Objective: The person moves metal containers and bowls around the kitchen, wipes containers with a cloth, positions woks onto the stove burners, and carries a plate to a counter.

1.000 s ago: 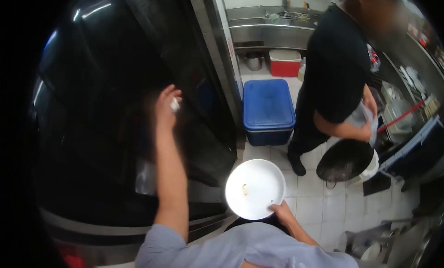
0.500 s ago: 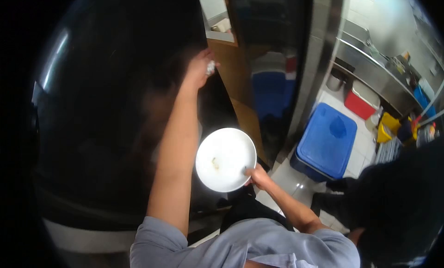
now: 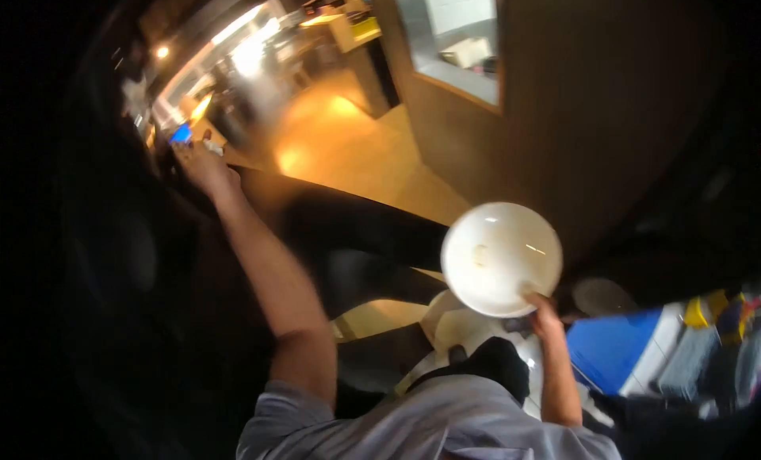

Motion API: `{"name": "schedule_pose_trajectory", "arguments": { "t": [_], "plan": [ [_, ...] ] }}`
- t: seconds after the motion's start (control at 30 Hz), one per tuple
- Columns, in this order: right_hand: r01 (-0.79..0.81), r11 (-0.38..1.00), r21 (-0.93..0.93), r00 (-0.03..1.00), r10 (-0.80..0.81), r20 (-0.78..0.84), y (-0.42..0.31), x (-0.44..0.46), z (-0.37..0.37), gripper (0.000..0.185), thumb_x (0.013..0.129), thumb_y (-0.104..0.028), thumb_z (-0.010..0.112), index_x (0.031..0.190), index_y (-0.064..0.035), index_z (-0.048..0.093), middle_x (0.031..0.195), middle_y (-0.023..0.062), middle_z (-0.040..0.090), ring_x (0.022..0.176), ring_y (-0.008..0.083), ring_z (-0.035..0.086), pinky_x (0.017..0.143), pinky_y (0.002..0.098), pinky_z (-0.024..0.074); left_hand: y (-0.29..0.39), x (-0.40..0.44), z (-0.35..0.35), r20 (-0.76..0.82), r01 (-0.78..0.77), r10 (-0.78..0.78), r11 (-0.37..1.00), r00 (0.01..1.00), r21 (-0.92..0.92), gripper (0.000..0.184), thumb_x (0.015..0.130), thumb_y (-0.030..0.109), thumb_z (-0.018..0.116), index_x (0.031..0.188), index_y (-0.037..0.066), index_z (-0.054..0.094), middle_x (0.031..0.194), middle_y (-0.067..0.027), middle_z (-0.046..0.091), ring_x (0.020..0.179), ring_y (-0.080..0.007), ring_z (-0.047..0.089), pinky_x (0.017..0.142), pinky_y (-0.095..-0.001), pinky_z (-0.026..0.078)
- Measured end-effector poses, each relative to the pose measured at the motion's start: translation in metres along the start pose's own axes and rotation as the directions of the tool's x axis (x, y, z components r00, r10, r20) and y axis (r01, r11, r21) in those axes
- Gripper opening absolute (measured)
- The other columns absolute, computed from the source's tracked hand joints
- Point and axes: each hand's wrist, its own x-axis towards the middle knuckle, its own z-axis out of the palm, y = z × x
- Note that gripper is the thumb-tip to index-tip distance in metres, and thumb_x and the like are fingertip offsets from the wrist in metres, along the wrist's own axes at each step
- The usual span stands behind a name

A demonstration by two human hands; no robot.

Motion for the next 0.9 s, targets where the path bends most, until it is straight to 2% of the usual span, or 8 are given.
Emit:
{"name": "schedule_pose_trajectory", "arguments": {
  "t": [0.07,0.2,0.3,0.4,0.6,0.67,0.77,0.9],
  "plan": [
    [0.034,0.999,-0.025,0.997,-0.035,-0.065,-0.008,0.020,-0.007,0.040,0.071,-0.006,0.060,0.110,0.0017,0.056,0.099,0.0100,0.061,0.090,0.0227,0.060,0.082,0.0361,0.0488,-0.011,0.033,0.000,-0.287,-0.284,0.284,0.958,0.915,0.042,0.042,0.090,0.004,0.049,0.131,-0.001,0.045,0.134,-0.0139,0.046,0.109,-0.0201,0.056,0.084,-0.0327,0.048],
    [0.179,0.980,-0.091,0.979,-0.186,-0.080,-0.022,0.055,-0.022,0.057,0.071,-0.002,0.058,0.126,0.0022,0.047,0.116,0.0149,0.057,0.108,0.0271,0.055,0.094,0.0367,0.0430,0.026,0.025,0.036,-0.390,-0.318,0.247,0.939,0.887,-0.130,0.045,0.088,0.003,0.051,0.132,-0.002,0.042,0.128,-0.0125,0.049,0.110,-0.0204,0.054,0.077,-0.0298,0.048],
    [0.053,0.994,-0.097,0.992,-0.064,-0.110,-0.023,0.103,-0.012,0.062,0.065,-0.006,0.059,0.125,0.0025,0.048,0.114,0.0155,0.058,0.102,0.0278,0.058,0.087,0.0370,0.0479,0.018,0.028,0.044,-0.364,-0.421,0.392,0.907,0.845,0.000,0.045,0.086,-0.004,0.045,0.130,0.000,0.041,0.123,-0.0103,0.051,0.102,-0.0188,0.059,0.083,-0.0299,0.046],
    [-0.034,0.994,-0.100,0.999,0.033,-0.010,-0.037,0.190,0.045,0.051,0.064,-0.007,0.061,0.113,0.0064,0.056,0.102,0.0152,0.061,0.091,0.0281,0.061,0.083,0.0361,0.0491,-0.049,0.039,0.037,0.054,-0.455,0.492,0.752,0.869,0.476,0.037,0.090,0.001,0.046,0.127,0.002,0.048,0.117,-0.0098,0.056,0.094,-0.0168,0.060,0.081,-0.0274,0.045],
    [-0.034,0.998,-0.058,0.955,0.050,0.293,-0.071,0.338,0.180,0.050,0.067,-0.005,0.059,0.115,0.0085,0.054,0.106,0.0167,0.061,0.094,0.0297,0.062,0.086,0.0396,0.0498,-0.165,0.015,-0.028,0.271,-0.199,-0.139,0.392,0.953,0.898,0.023,0.095,0.012,0.050,0.113,0.000,0.059,0.095,-0.0134,0.066,0.082,-0.0142,0.060,0.070,-0.0283,0.048],
    [0.332,0.920,-0.208,0.864,-0.208,0.458,-0.074,0.383,0.207,0.046,0.070,-0.004,0.059,0.115,0.0052,0.053,0.105,0.0172,0.061,0.095,0.0310,0.062,0.088,0.0410,0.0502,-0.232,-0.022,-0.071,0.132,0.031,-0.324,0.454,0.937,0.890,0.023,0.095,0.015,0.050,0.109,-0.001,0.059,0.085,-0.0113,0.065,0.072,-0.0164,0.060,0.064,-0.0300,0.047],
    [0.900,0.167,-0.402,0.418,-0.585,0.694,-0.113,0.428,0.270,0.025,0.078,-0.005,0.064,0.102,-0.0043,0.058,0.091,0.0161,0.066,0.084,0.0320,0.065,0.083,0.0417,0.0521,-0.360,-0.143,-0.146,-0.029,0.427,-0.679,0.428,0.734,0.797,0.019,0.090,0.017,0.057,0.100,0.001,0.061,0.085,-0.0079,0.064,0.073,-0.0179,0.058,0.069,-0.0307,0.048],
    [0.648,0.761,-0.019,0.697,-0.583,0.418,-0.193,0.449,0.382,0.041,0.080,-0.010,0.058,0.118,0.0023,0.048,0.108,0.0131,0.059,0.099,0.0252,0.060,0.086,0.0402,0.0506,-0.465,-0.225,-0.109,-0.100,0.871,-0.969,0.153,0.224,0.467,0.026,0.081,0.006,0.063,0.106,0.005,0.056,0.093,-0.0070,0.060,0.074,-0.0162,0.057,0.065,-0.0294,0.047]
  ]
}}
